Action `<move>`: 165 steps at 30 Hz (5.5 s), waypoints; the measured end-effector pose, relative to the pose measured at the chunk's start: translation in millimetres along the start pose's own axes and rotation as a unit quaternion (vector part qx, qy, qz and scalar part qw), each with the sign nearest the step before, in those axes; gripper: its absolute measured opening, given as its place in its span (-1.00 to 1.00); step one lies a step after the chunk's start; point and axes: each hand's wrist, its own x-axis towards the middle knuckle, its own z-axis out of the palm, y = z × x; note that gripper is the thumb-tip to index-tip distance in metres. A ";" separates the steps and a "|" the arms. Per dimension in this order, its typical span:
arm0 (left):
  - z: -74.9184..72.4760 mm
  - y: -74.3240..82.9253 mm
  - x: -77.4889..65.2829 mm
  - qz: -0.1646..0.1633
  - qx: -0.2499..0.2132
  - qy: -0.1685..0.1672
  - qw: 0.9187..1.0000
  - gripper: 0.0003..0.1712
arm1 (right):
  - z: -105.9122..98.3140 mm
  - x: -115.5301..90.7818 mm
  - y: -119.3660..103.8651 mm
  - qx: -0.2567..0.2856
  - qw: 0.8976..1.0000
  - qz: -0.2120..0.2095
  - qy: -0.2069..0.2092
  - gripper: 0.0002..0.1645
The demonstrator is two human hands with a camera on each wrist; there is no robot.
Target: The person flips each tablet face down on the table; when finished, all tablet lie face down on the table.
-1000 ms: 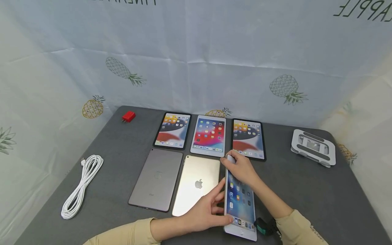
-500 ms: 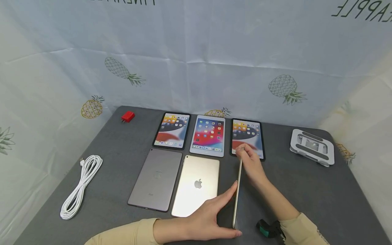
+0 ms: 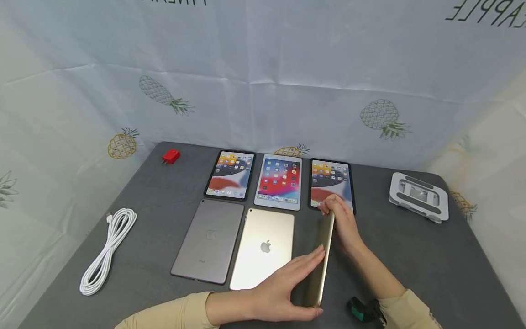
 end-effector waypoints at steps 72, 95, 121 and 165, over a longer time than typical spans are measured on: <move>16.1 -26.8 -3.7 -0.017 0.346 -0.179 0.921 -0.15 | -72.8 -37.3 23.9 -0.499 0.865 0.034 0.029 -0.62; 20.1 -28.6 -4.4 0.022 0.416 -0.151 0.897 -0.18 | -58.7 -36.8 25.6 -0.551 0.834 -0.032 0.010 -0.67; 18.3 -29.1 -4.3 0.001 0.357 -0.162 0.920 -0.18 | -66.9 -36.0 30.2 -0.514 0.857 -0.044 0.013 -0.75; -116.7 -77.4 -47.1 -0.224 -0.097 0.133 0.961 -0.73 | 57.4 18.3 20.3 -0.174 0.964 0.174 -0.098 -0.54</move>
